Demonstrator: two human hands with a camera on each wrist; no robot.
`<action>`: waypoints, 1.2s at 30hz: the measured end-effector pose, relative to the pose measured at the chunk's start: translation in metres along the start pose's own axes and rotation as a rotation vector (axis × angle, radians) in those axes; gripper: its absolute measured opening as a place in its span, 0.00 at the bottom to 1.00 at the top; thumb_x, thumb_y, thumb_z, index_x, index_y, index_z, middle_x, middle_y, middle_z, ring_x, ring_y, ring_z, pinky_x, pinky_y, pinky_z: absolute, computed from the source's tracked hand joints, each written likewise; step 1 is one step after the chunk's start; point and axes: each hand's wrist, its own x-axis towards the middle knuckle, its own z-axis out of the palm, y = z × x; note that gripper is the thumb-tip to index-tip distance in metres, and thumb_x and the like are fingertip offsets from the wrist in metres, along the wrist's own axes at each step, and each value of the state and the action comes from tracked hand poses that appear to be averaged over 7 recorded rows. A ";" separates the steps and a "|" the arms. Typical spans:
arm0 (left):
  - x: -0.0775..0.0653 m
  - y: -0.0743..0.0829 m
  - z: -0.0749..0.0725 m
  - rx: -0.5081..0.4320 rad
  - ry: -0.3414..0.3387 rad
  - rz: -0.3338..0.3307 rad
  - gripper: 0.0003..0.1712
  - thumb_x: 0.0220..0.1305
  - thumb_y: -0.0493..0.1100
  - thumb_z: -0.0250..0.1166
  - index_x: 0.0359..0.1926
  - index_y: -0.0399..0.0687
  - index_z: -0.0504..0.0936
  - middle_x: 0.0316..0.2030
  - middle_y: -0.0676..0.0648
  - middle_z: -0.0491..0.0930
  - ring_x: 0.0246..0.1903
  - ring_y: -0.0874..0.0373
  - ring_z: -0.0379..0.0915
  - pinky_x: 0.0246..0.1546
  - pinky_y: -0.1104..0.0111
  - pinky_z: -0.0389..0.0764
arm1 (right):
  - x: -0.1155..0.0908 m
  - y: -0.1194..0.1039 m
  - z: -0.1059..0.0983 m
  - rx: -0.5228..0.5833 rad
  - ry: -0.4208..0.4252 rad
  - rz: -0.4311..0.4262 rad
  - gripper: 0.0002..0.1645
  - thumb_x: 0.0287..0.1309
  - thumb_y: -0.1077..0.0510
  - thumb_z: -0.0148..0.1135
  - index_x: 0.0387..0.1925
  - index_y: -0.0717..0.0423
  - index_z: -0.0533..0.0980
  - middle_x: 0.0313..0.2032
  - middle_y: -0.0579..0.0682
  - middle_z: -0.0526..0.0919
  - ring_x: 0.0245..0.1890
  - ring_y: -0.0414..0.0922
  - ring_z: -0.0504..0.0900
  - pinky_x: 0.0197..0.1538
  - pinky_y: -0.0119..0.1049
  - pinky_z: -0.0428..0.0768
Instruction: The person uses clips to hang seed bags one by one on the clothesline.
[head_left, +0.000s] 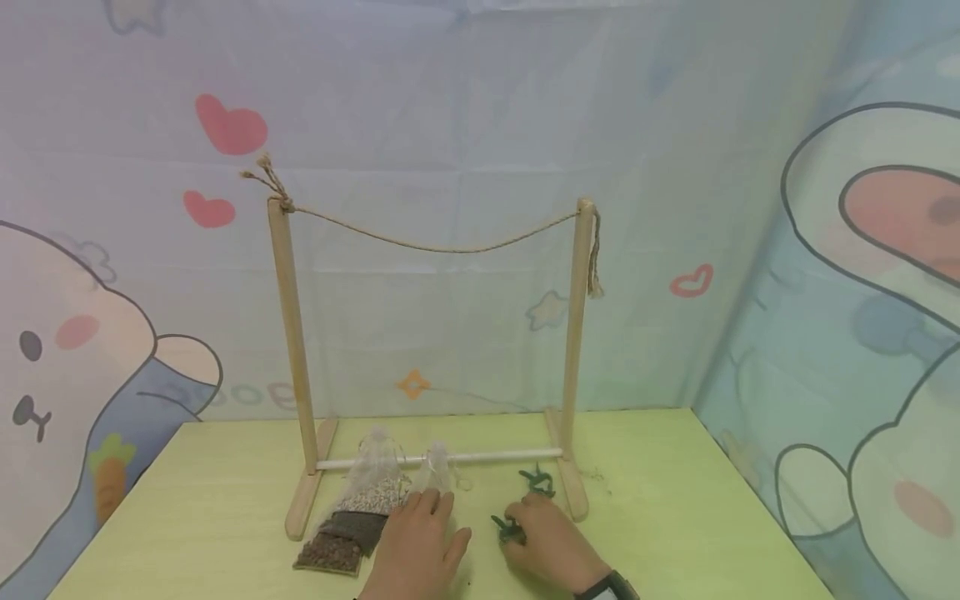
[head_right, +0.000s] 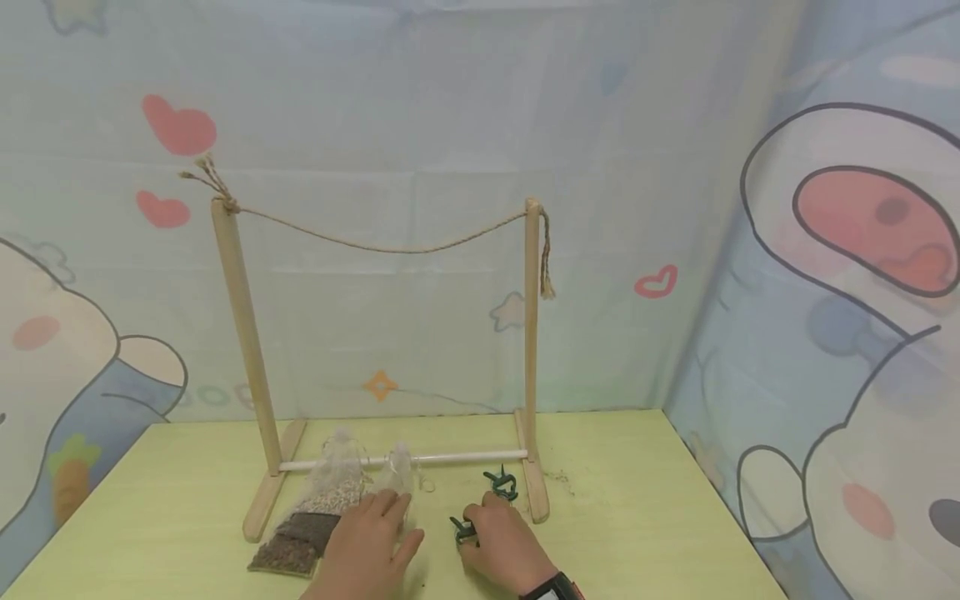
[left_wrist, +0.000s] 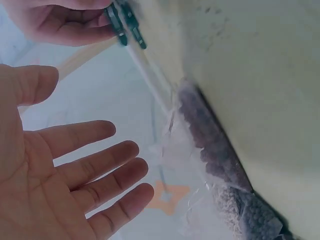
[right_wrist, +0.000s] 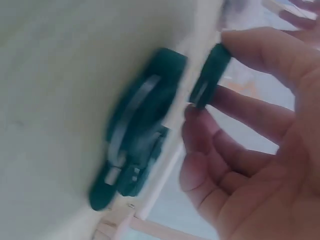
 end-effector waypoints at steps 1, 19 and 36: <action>0.000 -0.001 -0.002 -0.023 0.018 -0.003 0.31 0.75 0.59 0.61 0.62 0.38 0.80 0.52 0.41 0.80 0.49 0.44 0.78 0.49 0.50 0.83 | 0.001 -0.001 -0.003 0.034 0.012 0.001 0.17 0.54 0.59 0.75 0.45 0.61 0.84 0.34 0.44 0.77 0.31 0.36 0.71 0.34 0.30 0.77; 0.018 0.007 -0.029 -0.875 -0.076 -0.076 0.31 0.80 0.60 0.52 0.66 0.40 0.78 0.58 0.39 0.81 0.54 0.42 0.78 0.54 0.53 0.78 | 0.010 -0.035 -0.034 0.410 0.388 -0.212 0.24 0.55 0.69 0.74 0.54 0.57 0.81 0.45 0.50 0.83 0.37 0.45 0.85 0.40 0.39 0.87; 0.022 0.008 -0.020 -0.850 0.005 -0.010 0.23 0.76 0.52 0.62 0.61 0.41 0.83 0.46 0.46 0.85 0.42 0.55 0.81 0.41 0.69 0.81 | 0.008 -0.026 -0.031 0.562 0.227 -0.197 0.20 0.67 0.64 0.67 0.59 0.60 0.77 0.52 0.57 0.83 0.44 0.56 0.86 0.45 0.39 0.87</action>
